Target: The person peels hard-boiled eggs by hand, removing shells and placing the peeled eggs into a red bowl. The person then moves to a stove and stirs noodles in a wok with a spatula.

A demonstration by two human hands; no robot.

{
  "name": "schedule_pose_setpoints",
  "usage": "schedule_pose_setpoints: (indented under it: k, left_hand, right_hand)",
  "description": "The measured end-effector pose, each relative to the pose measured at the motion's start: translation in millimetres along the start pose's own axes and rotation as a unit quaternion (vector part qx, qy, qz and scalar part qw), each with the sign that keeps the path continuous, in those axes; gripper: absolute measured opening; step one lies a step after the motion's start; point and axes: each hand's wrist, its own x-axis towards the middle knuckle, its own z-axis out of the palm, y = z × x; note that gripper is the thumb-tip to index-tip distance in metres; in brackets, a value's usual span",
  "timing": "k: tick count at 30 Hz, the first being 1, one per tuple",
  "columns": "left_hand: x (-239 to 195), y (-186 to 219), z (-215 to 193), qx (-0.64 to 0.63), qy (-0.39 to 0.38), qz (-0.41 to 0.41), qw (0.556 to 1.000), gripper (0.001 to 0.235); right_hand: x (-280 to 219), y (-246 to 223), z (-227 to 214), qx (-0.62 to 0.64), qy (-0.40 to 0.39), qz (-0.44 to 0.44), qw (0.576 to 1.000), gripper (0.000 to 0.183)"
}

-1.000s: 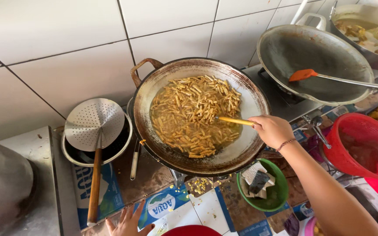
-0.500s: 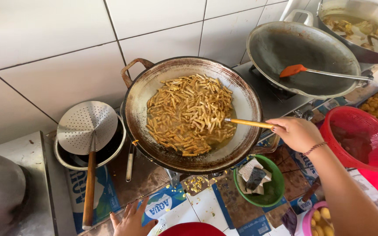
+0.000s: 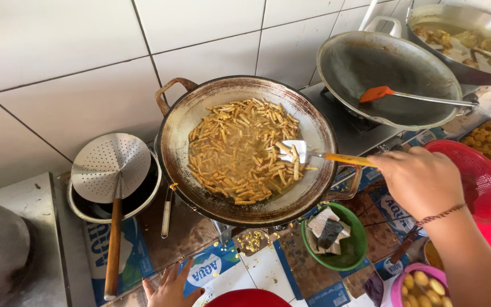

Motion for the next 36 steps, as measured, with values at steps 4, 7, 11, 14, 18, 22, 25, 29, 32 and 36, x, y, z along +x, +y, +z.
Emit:
schedule_pose_setpoints:
  k: [4, 7, 11, 14, 18, 22, 25, 29, 32, 36]
  left_hand:
    - [3.0, -3.7, 2.0, 0.016, 0.01, -0.01, 1.0, 0.101]
    - [7.6, -9.0, 6.8, 0.007, -0.012, -0.028, 0.999, 0.102]
    - [21.7, -20.9, 20.9, 0.012, -0.03, -0.03, 0.999, 0.104]
    - [36.6, -29.5, 38.5, 0.015, -0.001, -0.039, 0.999, 0.101]
    - [54.8, -42.2, 65.4, 0.007, 0.0, -0.042, 0.999, 0.098]
    - [66.0, -49.4, 88.6, 0.001, 0.008, -0.045, 0.999, 0.095]
    - [74.6, -52.5, 96.9, 0.0, 0.015, -0.045, 0.999, 0.094]
    - [74.7, -57.0, 102.4, -0.005, 0.017, -0.046, 0.999, 0.091]
    - [71.9, -58.2, 101.0, -0.01, 0.023, -0.043, 0.999, 0.09]
    - [66.0, -55.0, 95.4, -0.008, 0.017, -0.037, 0.999, 0.088]
  right_hand:
    - [10.7, 11.7, -2.4, -0.069, 0.002, 0.045, 0.997, 0.016]
    - [30.6, 20.7, 19.2, -0.063, 0.064, 0.038, 0.995, 0.013]
    - [64.3, 22.8, 65.2, -0.103, 0.049, 0.032, 0.993, 0.012]
    - [88.0, 21.8, 98.1, -0.094, 0.022, 0.043, 0.994, 0.014]
    - [125.1, 13.0, 138.5, 0.022, -0.016, 0.066, 0.997, 0.018]
    - [170.8, -6.0, 170.4, 0.181, -0.167, 0.088, 0.965, 0.026]
    - [188.6, -22.4, 184.1, 0.25, -0.189, 0.097, 0.945, 0.028]
    - [188.2, -35.0, 182.7, 0.271, -0.049, 0.016, 0.961, 0.026]
    - [176.4, -35.2, 168.2, 0.243, 0.086, -0.049, 0.965, 0.025]
    - [155.1, -25.5, 141.8, 0.178, 0.139, -0.088, 0.97, 0.019]
